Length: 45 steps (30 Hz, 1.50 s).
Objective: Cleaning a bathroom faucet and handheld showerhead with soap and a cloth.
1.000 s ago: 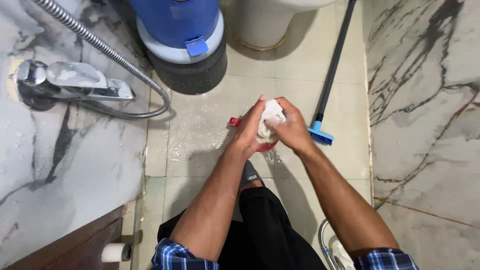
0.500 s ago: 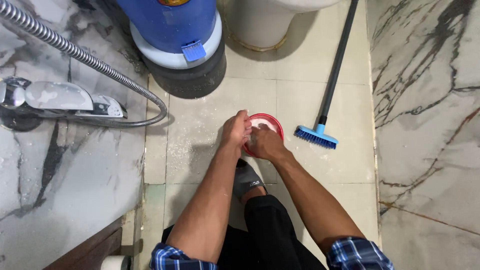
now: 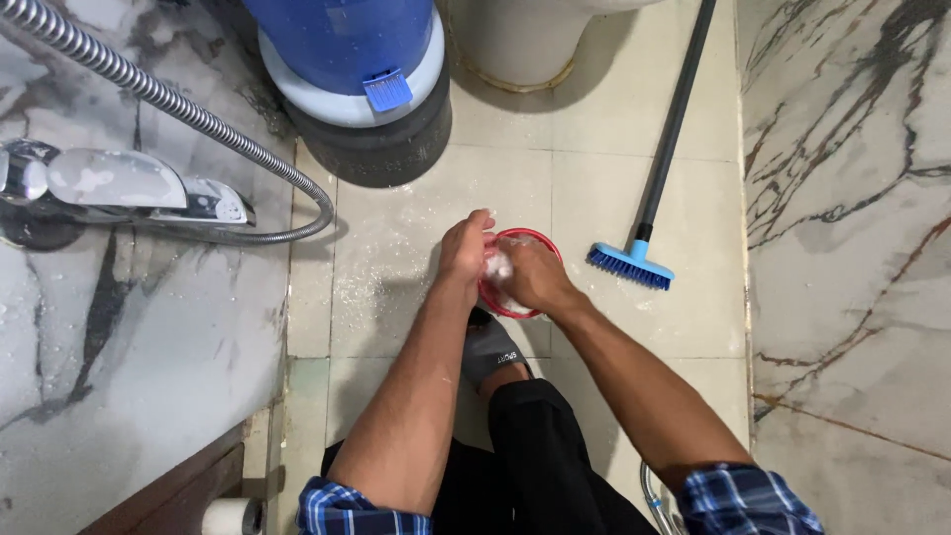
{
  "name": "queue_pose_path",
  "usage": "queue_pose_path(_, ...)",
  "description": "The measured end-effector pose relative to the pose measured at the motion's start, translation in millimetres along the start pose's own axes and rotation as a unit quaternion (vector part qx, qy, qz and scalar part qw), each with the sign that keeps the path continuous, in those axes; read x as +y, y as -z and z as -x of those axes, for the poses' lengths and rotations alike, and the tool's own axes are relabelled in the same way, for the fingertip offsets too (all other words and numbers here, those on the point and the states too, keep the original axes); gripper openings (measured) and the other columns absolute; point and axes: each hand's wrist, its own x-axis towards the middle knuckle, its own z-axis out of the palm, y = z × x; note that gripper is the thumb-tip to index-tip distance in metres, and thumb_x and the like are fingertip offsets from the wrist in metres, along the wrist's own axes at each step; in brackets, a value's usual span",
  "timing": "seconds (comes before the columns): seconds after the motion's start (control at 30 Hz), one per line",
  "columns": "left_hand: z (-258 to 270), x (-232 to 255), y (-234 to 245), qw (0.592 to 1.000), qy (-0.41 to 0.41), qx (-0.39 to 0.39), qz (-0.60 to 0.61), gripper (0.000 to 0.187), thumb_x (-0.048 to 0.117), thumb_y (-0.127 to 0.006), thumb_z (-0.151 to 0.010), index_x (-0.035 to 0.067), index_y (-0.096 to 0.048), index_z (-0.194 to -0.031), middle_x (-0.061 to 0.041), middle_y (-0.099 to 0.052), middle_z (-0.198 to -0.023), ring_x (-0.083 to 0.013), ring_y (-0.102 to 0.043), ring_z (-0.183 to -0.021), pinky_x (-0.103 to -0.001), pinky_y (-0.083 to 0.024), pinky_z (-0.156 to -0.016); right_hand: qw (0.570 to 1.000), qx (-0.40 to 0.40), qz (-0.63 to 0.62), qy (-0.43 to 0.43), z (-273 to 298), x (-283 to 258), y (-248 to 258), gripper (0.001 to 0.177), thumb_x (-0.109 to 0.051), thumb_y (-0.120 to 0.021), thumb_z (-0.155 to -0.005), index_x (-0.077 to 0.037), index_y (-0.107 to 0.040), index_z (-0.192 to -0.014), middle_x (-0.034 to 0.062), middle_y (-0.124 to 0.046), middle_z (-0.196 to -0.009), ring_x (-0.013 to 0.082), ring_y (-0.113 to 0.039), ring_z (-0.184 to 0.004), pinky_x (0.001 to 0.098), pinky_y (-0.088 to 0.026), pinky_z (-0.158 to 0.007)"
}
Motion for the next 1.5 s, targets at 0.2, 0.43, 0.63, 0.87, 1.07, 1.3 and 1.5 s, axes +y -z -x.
queue_pose_path(0.2,-7.7,-5.2,7.7,1.0,-0.015,-0.002,0.001,0.052,0.047,-0.057,-0.092,0.007,-0.068,-0.123,-0.007,-0.061,-0.108,-0.0161,-0.057,-0.089,-0.032,-0.047,-0.078,0.996,-0.08,-0.027,-0.014,4.3,8.2,29.6,0.05,-0.02,-0.076,-0.076,-0.023,-0.075,-0.125,0.0157,-0.078,-0.114,0.027,-0.078,-0.101,0.0402,-0.06,-0.094)
queue_pose_path(0.43,-14.2,-12.5,5.2,0.997,-0.074,0.011,-0.013,0.055,0.049,-0.059,-0.089,0.004,-0.072,-0.12,-0.009,-0.07,-0.107,-0.0175,-0.062,-0.09,-0.029,-0.049,-0.077,0.992,-0.085,0.072,0.06,-22.1,35.2,-59.2,0.069,-0.022,-0.084,-0.072,-0.011,-0.063,-0.137,0.0351,-0.058,-0.126,0.0485,-0.06,-0.114,0.0564,-0.051,-0.088)
queue_pose_path(0.63,-4.1,-14.4,3.1,0.998,-0.058,-0.029,0.011,0.056,0.045,-0.063,-0.091,0.0,-0.069,-0.123,-0.018,-0.067,-0.114,-0.0206,-0.053,-0.092,-0.037,-0.043,-0.076,0.995,-0.003,0.068,0.076,-23.9,62.7,-92.5,0.058,-0.023,-0.082,-0.07,0.005,-0.066,-0.118,0.0338,-0.067,-0.108,0.0472,-0.067,-0.101,0.0533,-0.054,-0.083)
queue_pose_path(0.87,-6.9,-11.9,5.7,0.999,-0.039,-0.026,-0.026,0.054,0.049,-0.057,-0.092,0.005,-0.068,-0.121,-0.011,-0.064,-0.116,-0.0204,-0.06,-0.101,-0.034,-0.048,-0.084,0.999,-0.041,-0.012,0.01,-8.1,29.2,-14.7,0.056,-0.026,-0.082,-0.078,-0.001,-0.064,-0.124,0.0267,-0.07,-0.104,0.0408,-0.068,-0.099,0.0503,-0.052,-0.086)
queue_pose_path(1.07,-5.3,-16.7,-1.3,0.996,-0.072,-0.057,0.018,0.046,0.041,-0.061,-0.093,0.001,-0.07,-0.114,-0.009,-0.067,-0.104,-0.0177,-0.063,-0.091,-0.033,-0.053,-0.079,0.98,-0.105,-0.139,0.094,10.8,4.0,72.4,0.053,-0.008,-0.085,-0.067,-0.009,-0.073,-0.119,0.0156,-0.075,-0.11,0.0291,-0.072,-0.1,0.0422,-0.055,-0.088)
queue_pose_path(1.3,11.5,-10.4,-11.5,0.993,-0.087,-0.058,-0.058,0.026,0.033,-0.062,-0.093,0.01,-0.072,-0.097,0.0,-0.06,-0.078,-0.0114,-0.047,-0.065,-0.031,-0.039,-0.053,0.97,-0.082,-0.175,-0.15,122.1,20.8,161.4,0.022,-0.017,-0.068,-0.098,-0.009,-0.074,-0.117,0.0112,-0.081,-0.104,0.0216,-0.078,-0.097,0.0362,-0.063,-0.085)
queue_pose_path(1.5,19.7,-6.5,-25.3,0.991,-0.086,-0.07,-0.078,0.019,0.031,-0.062,-0.096,0.013,-0.069,-0.096,0.005,-0.062,-0.084,-0.0081,-0.054,-0.074,-0.027,-0.041,-0.063,0.959,-0.013,-0.091,-0.27,304.3,144.7,135.5,0.035,-0.021,-0.071,-0.092,-0.01,-0.069,-0.125,0.0107,-0.077,-0.11,0.0219,-0.074,-0.103,0.0381,-0.057,-0.092)
